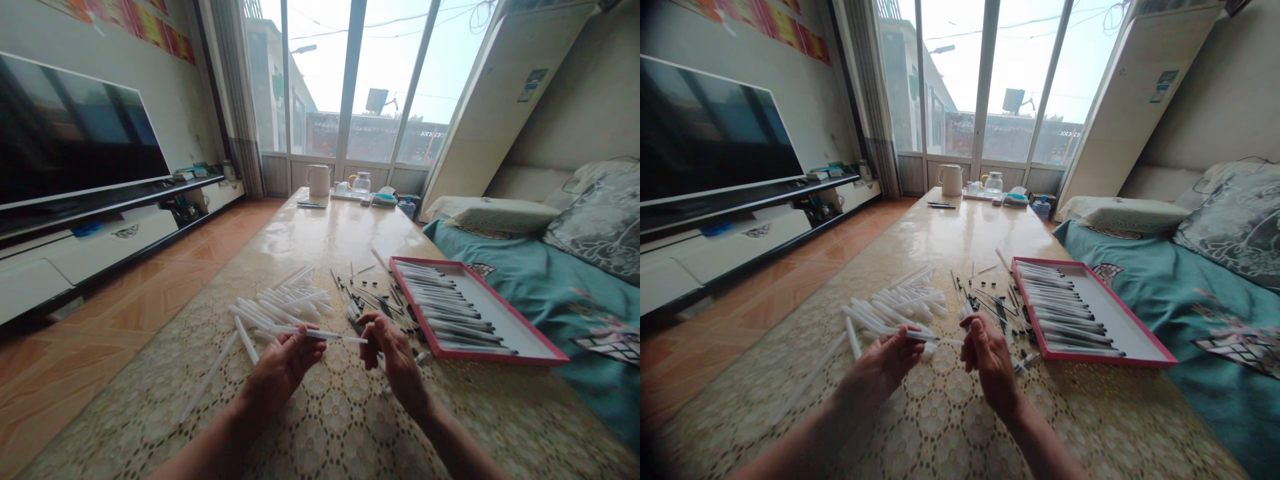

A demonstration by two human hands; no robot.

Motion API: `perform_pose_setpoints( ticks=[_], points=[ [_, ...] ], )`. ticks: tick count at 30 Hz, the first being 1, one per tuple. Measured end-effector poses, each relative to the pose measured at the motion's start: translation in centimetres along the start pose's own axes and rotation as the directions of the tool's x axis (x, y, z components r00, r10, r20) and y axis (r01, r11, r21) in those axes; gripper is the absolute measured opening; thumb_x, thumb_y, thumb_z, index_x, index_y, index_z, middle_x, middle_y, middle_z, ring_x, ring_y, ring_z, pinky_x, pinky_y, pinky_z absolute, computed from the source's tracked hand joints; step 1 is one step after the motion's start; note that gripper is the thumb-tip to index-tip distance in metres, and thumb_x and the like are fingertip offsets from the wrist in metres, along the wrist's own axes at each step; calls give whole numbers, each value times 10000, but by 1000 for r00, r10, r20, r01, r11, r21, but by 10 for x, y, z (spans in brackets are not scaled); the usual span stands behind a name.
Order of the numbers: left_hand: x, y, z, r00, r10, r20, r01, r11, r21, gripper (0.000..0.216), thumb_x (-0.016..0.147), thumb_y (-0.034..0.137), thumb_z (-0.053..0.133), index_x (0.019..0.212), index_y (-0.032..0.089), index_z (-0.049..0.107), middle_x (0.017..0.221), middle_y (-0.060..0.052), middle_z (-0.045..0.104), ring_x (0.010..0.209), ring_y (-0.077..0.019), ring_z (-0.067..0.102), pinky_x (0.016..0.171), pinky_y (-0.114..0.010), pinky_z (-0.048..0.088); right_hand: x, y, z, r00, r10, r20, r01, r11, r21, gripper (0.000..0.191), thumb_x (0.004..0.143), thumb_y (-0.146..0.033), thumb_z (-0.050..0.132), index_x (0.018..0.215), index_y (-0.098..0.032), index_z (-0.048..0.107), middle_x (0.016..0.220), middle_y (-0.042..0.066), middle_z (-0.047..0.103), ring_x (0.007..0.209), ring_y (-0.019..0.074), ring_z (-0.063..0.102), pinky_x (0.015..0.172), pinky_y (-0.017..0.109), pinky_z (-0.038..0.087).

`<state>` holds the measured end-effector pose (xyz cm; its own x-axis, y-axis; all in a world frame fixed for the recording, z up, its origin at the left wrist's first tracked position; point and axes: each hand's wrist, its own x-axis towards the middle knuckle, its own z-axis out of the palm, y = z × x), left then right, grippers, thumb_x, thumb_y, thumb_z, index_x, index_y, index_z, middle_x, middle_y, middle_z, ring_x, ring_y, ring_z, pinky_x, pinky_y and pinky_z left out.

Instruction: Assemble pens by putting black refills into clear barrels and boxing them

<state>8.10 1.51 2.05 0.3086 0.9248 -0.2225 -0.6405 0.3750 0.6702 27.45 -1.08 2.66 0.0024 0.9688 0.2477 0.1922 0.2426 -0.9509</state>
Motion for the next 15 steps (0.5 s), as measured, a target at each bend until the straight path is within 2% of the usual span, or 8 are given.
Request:
perform_pose_setpoints(
  ticks=[3,5,10,15],
  points=[
    [1,8,0,986,17,-168,-42,988,-148,235,887,61,466,756,108,656,690,-87,733,577,-120,689,562,-187,555,11,10,-12,978,-24,-207,-20,978,-210,343,910,-477,392,784,-184,515,534,-39,478,461,117,455,458,224,356],
    [1,10,2,979,12,-202,-46,986,-163,275,903,51,418,753,95,645,669,-99,724,557,-117,684,539,-179,553,17,13,-18,971,-39,-235,-45,939,-342,282,883,-428,458,766,-184,535,574,-17,523,518,137,504,501,236,380],
    [-1,8,2,974,33,-226,-63,990,-126,229,891,41,441,760,91,622,664,-97,717,579,-123,690,563,-187,565,26,12,-19,994,27,-110,-85,825,-559,134,831,-266,505,832,-167,596,788,55,663,703,179,615,638,259,440],
    [-1,4,1,974,47,-224,-56,998,-32,146,878,86,502,766,106,594,667,-91,719,572,-135,687,542,-203,565,40,19,-22,999,49,-21,-46,603,-796,130,788,-121,510,860,-150,614,823,67,664,752,170,614,678,237,427]
  ],
)
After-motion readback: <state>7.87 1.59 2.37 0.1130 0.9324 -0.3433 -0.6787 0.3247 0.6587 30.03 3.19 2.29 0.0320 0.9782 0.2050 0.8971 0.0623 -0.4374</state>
